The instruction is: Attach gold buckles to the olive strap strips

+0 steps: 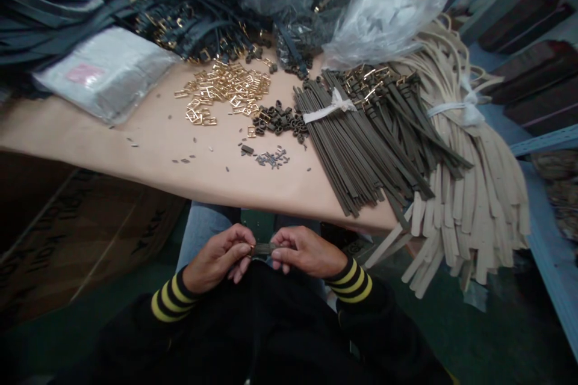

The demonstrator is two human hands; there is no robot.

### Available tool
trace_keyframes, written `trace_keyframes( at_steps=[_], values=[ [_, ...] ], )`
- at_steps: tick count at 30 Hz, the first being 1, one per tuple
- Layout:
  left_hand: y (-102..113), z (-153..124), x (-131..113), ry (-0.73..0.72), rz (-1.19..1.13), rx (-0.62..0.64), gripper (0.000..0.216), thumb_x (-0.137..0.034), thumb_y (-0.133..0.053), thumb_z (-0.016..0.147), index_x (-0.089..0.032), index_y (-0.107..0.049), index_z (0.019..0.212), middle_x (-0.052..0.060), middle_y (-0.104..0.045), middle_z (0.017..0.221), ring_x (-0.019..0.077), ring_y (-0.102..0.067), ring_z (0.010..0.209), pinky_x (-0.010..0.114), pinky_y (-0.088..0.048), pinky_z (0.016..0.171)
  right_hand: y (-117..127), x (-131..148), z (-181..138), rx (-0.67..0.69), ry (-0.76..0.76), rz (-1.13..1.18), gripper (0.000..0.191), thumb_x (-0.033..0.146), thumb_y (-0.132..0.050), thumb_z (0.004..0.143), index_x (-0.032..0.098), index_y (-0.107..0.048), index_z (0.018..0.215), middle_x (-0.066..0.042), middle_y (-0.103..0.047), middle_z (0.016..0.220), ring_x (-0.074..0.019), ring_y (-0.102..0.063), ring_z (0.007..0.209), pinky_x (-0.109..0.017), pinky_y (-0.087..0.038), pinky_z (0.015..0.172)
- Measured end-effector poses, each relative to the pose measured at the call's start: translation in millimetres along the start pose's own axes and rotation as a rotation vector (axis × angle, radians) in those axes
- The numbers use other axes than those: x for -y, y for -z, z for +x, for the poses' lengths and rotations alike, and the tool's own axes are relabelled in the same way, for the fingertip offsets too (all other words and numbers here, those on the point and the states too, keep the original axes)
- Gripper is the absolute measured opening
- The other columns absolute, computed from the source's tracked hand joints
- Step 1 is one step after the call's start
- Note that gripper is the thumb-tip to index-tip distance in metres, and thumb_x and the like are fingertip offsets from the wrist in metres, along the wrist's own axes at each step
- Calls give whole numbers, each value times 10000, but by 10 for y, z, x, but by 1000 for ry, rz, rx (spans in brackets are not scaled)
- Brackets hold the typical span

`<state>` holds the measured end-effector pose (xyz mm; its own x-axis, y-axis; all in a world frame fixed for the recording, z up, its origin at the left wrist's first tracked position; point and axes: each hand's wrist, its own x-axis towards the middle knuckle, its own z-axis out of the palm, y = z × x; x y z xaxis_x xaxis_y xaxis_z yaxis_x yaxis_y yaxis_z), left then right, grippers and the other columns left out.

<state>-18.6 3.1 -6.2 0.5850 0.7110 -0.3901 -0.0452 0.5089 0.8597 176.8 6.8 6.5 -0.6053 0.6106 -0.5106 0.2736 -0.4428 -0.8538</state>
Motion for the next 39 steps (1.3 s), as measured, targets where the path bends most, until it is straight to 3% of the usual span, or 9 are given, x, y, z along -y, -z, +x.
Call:
trace_keyframes(
  at_steps=[8,12,15,18,22,25,30,34,39],
  values=[
    [-63,-18,-17,-56,97,-89,215,-359,-443,793,-144,-450,790,-67,-491,469,24,-407,326,125,-289,335,-12,67,10,10,-14,-100,196,316,-478,776,120,-494,784,-7,-566,600,-58,-426,441,-167,-314,426],
    [-58,-5,-1,-37,75,-41,231,-384,-437,791,-153,-431,797,-72,-475,459,29,-396,314,129,-278,322,-62,157,-8,-63,68,-323,147,259,-469,785,126,-529,779,8,-551,590,-78,-446,511,-183,-329,490],
    [-38,9,18,-16,106,-8,245,-409,-393,803,-165,-404,789,-67,-472,480,45,-417,339,141,-299,329,-122,193,2,-77,66,-420,221,210,-385,822,143,-505,649,23,-510,527,-76,-430,488,-185,-324,494],
    [-44,13,29,3,248,14,206,-377,-437,784,-175,-394,767,-57,-469,530,67,-456,419,157,-336,367,-168,192,30,-94,52,-492,299,200,-342,837,154,-467,570,31,-470,492,-74,-414,468,-187,-312,485],
    [-90,2,8,-95,506,-76,113,-245,-504,736,-180,-430,789,-66,-422,574,64,-415,465,171,-335,425,-192,185,42,-180,61,-585,251,212,-375,826,159,-482,606,30,-450,510,-84,-405,482,-199,-287,476],
    [-100,-11,-52,-137,603,-73,36,-195,-472,729,-174,-446,742,-72,-378,563,58,-357,454,177,-307,436,-199,187,22,-181,73,-593,238,208,-381,827,155,-482,617,33,-433,511,-83,-392,480,-201,-272,473],
    [-64,-23,-144,-66,626,-1,27,-168,-449,717,-162,-455,743,-65,-392,563,66,-347,473,184,-296,446,-229,150,28,-166,107,-589,216,189,-396,818,148,-498,633,45,-408,501,-75,-370,476,-193,-261,470],
    [-63,-9,-118,-41,604,-56,35,-166,-446,717,-159,-467,744,-50,-433,588,71,-370,491,190,-314,463,-231,112,51,-202,108,-596,216,208,-398,825,141,-520,660,38,-436,505,-76,-385,478,-191,-278,473],
    [-75,-2,-61,-55,561,-137,31,-189,-457,731,-162,-471,729,-60,-414,542,70,-375,466,180,-301,436,-124,109,-33,-111,67,-512,170,257,-417,825,134,-533,813,0,-568,614,-95,-488,556,-192,-348,526]
  ],
)
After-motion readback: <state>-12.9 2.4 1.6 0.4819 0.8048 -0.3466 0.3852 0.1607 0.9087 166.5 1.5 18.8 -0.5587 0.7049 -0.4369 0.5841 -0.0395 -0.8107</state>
